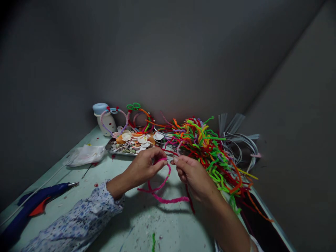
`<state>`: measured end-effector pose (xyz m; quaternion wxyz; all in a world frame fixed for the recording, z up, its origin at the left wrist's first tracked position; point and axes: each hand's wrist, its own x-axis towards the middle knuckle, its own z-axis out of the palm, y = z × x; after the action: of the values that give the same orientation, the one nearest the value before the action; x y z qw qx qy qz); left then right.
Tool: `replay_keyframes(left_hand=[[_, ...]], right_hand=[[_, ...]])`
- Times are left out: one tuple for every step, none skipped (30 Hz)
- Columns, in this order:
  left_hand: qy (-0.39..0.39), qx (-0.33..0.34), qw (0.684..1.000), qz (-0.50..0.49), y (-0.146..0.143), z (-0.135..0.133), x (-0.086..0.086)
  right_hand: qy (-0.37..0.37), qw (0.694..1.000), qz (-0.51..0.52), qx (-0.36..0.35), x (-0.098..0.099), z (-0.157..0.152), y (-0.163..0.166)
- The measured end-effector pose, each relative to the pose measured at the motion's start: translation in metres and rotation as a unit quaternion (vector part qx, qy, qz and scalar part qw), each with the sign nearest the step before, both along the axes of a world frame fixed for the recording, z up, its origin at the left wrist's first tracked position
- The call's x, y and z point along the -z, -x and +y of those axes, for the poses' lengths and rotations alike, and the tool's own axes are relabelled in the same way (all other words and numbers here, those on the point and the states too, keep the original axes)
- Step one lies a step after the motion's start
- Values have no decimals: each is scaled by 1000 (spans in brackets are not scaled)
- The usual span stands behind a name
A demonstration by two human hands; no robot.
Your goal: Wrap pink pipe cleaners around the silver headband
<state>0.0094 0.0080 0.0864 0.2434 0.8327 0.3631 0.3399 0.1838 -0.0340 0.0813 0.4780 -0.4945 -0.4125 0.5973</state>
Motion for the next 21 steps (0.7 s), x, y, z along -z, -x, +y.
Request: replay_keyframes(left_hand=[[-11,-4,1000,1,0,0,1],[-23,-7,1000,4,-1,-1,2],[-36,-9,999,7,-1,-1,2],[-49,-12,999,13,-1,-1,3],[-61,-15,998,19,-1,-1,3],[-74,-17,997,27,-1,-2,4],[-86,-20,996,35,-1,-2,4],[-97,-23,994,42,-1,-2,4],[-106,-25,993,48,-1,-2,4],[-115,-27,992,52,-1,-2,4],[-122,-29,991,55,-1,-2,5],[-128,-32,990,56,-1,-2,5],[-134,-35,989,58,-1,-2,5],[-139,-37,988,60,-1,-2,5],[-144,-39,987,63,0,-3,5],[-149,-40,986,67,0,-3,4],[-154,-42,985,72,0,-4,4],[-159,-43,983,77,0,-4,4],[-165,-44,982,81,0,-5,4],[-171,-46,981,84,0,-5,4],[-175,-47,980,85,-1,-6,4]], right_hand=[[-1,1000,-1,-2,1,0,0],[-1,1000,-2,-3,1,0,0],[-1,1000,-3,-4,2,0,0],[-1,1000,-4,-5,2,0,1],[-3,1000,-6,-5,2,0,1],[-5,1000,-8,-6,2,0,1],[-6,1000,-10,-6,2,0,1],[-6,1000,-12,-5,2,0,2],[-6,1000,-13,-5,1,0,2],[-5,1000,-13,-4,1,0,2],[-5,1000,-13,-3,1,0,3],[-5,1000,-14,-1,1,0,3],[-5,1000,-14,0,1,0,3],[-6,1000,-16,1,1,0,4],[-6,1000,-17,1,1,0,4],[-6,1000,-18,0,1,0,4],[-6,1000,-19,-1,1,0,4],[-6,1000,-20,-3,1,0,4],[-5,1000,-20,-3,1,0,5],[-4,1000,-20,-2,0,0,5],[-1,1000,-18,0,0,0,5]])
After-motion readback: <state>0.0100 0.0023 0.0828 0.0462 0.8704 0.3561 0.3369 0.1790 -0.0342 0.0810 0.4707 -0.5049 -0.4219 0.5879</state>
